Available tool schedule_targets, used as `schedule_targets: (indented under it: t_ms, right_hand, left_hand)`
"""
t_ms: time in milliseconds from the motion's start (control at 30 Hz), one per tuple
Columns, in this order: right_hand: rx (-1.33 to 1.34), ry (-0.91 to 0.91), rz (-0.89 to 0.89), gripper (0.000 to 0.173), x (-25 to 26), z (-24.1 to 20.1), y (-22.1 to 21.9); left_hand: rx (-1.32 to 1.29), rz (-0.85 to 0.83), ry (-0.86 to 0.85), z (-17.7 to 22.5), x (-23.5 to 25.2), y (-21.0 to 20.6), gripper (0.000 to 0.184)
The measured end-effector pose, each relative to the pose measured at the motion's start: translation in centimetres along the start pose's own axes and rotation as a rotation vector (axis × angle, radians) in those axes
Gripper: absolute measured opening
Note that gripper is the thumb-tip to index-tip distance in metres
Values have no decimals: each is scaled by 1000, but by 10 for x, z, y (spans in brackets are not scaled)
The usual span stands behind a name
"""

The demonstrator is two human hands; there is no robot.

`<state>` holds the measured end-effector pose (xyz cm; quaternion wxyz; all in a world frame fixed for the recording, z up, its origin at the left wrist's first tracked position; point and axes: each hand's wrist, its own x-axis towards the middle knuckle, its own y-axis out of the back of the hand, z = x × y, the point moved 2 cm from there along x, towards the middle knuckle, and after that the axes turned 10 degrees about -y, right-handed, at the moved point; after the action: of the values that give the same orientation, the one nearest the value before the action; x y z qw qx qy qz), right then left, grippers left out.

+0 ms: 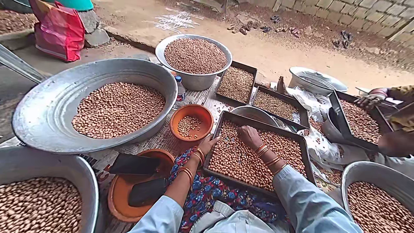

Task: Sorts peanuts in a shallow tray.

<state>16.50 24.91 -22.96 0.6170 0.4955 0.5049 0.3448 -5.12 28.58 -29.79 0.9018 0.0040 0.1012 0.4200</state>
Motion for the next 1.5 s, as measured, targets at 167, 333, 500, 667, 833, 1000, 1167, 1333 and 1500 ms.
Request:
schedule_targets:
  t_ms: [167, 333, 500, 667, 833, 1000, 1167, 1333, 1500]
  right_hand:
    - [22, 47, -28, 24, 12, -3, 14]
    - [463, 233, 388, 12, 18, -11, 47]
    - [67, 93, 147, 23, 34, -2, 9]
    - [38, 57, 136, 24, 36, 3, -1]
    - [-75, -20, 13, 29, 35, -5, 6]
    - [320, 103, 139, 31, 35, -22, 40]
    - [321, 208, 182, 17, 39, -41, 31]
    - [100, 81, 121, 23, 48, -47, -1]
    - [70, 71, 109, 24, 47, -52, -5]
  left_hand:
    - [-6, 4, 6, -2, 0, 0, 51]
    - [-13, 9, -5, -5, 1, 0, 47]
    - [-30, 16, -10, -5, 1, -1, 49]
    - [-20, 13, 13, -2, 0, -1, 50]
    - [-13, 9, 15, 1, -2, -1, 50]
    - [-11, 5, 0, 1, -1, 0, 49]
    - [3, 3, -18, -2, 0, 0, 50]
    - [-6, 7, -8, -1, -1, 0, 52]
    - [-16, -10, 5, 1, 1, 0, 52]
